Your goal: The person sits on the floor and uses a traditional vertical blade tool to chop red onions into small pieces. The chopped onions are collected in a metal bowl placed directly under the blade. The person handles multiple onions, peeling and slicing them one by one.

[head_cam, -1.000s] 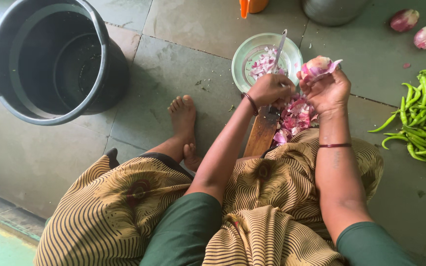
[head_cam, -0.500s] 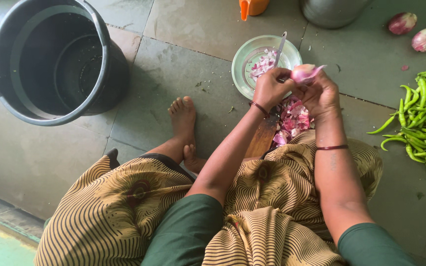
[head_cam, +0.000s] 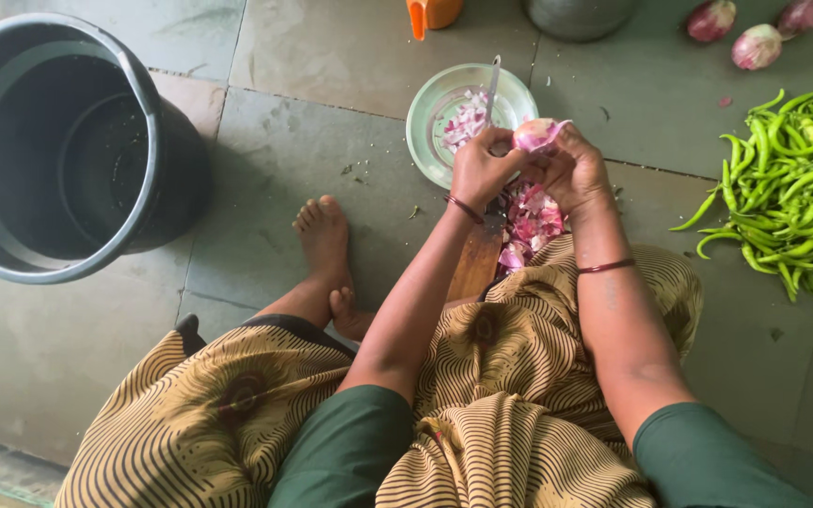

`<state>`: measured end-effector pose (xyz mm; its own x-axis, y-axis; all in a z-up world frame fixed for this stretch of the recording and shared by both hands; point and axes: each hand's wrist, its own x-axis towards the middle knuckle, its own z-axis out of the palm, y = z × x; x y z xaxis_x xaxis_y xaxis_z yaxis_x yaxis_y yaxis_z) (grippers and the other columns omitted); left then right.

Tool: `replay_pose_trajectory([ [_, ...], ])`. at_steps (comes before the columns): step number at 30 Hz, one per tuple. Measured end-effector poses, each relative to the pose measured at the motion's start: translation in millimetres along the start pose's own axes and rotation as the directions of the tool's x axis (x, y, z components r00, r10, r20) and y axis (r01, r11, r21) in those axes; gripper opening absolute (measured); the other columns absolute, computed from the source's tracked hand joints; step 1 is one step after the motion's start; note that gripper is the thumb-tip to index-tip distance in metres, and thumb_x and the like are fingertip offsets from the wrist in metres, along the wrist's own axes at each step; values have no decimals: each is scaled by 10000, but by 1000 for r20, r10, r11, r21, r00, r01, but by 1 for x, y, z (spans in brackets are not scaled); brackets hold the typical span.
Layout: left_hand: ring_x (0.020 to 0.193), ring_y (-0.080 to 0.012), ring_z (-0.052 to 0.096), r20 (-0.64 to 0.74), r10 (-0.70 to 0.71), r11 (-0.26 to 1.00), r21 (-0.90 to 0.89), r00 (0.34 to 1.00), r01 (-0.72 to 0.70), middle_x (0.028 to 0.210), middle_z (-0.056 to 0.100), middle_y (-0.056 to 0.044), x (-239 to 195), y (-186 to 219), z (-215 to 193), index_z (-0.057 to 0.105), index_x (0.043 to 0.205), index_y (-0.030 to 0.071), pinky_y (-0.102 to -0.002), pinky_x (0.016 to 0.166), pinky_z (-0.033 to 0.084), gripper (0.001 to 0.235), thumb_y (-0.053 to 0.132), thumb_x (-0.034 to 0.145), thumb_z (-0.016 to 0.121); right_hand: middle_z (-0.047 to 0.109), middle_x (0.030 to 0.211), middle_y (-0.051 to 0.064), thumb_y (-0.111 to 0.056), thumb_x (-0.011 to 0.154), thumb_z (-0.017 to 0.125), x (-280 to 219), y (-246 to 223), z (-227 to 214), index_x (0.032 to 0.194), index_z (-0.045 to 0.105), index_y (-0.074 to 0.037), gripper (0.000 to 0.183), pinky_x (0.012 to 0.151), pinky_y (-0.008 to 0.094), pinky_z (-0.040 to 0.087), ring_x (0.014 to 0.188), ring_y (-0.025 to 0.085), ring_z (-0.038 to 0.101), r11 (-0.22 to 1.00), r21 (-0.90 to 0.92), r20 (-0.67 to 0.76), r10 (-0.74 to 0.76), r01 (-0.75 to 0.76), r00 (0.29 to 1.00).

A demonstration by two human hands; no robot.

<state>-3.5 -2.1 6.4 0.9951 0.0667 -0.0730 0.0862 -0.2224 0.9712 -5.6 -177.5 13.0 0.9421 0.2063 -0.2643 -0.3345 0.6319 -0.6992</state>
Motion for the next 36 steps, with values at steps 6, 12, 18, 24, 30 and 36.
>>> replay_pose_trajectory([
  [6, 804, -185, 762, -39, -4, 999, 52, 999, 6, 902, 790, -138, -2, -9, 4, 767, 1051, -7, -308, 777, 597, 377, 205, 739, 753, 721, 1134, 151, -285, 917, 785, 5, 6, -5, 1208, 649, -38, 405, 876, 433, 644, 983, 266, 731, 999, 5, 28, 40, -40, 999],
  [12, 723, -152, 743, -128, 21, 999, 32, 992, -17, 804, 778, -123, -1, -24, 11, 783, 1038, 29, -302, 704, 591, 247, 113, 811, 736, 724, 1106, 156, -356, 881, 804, 6, 5, -6, 1220, 655, -29, 494, 834, 437, 643, 949, 274, 733, 997, 10, -25, 83, -82, 996],
  [18, 756, -138, 766, 59, -99, 965, -237, 993, 110, 905, 790, -116, -6, -22, 21, 765, 1045, 38, -302, 686, 653, 205, 112, 881, 668, 728, 1052, 130, -481, 967, 703, 5, -3, -15, 1211, 662, -60, 488, 815, 386, 662, 905, 245, 752, 997, -21, -220, 62, -68, 974],
  [24, 852, -230, 766, 356, 425, 868, 101, 832, -486, 1131, 737, -181, -14, -32, 50, 824, 827, 97, -339, 740, 615, 89, 180, 806, 847, 719, 1050, 154, -533, 1022, 587, 12, -19, -48, 1218, 654, -52, 524, 746, 393, 632, 901, 330, 733, 995, 98, -176, 9, 8, 984],
  [30, 923, -295, 731, 118, 368, 913, 141, 922, -382, 1016, 747, -128, -33, -12, 53, 724, 1030, 108, -364, 842, 597, 209, 158, 844, 806, 718, 1057, 108, -474, 1037, 574, 12, -18, -53, 1199, 643, -97, 416, 687, 398, 617, 881, 305, 718, 992, 123, -184, 37, -14, 982],
  [36, 1044, -347, 640, 58, 419, 900, 106, 906, -423, 1253, 538, -208, -34, 29, 24, 608, 1287, 113, -381, 876, 583, 662, 31, 669, 830, 712, 1012, 84, -421, 1035, 633, 4, -10, -35, 1153, 617, -117, 326, 633, 331, 591, 829, 217, 710, 988, -136, -128, 56, -74, 990],
])
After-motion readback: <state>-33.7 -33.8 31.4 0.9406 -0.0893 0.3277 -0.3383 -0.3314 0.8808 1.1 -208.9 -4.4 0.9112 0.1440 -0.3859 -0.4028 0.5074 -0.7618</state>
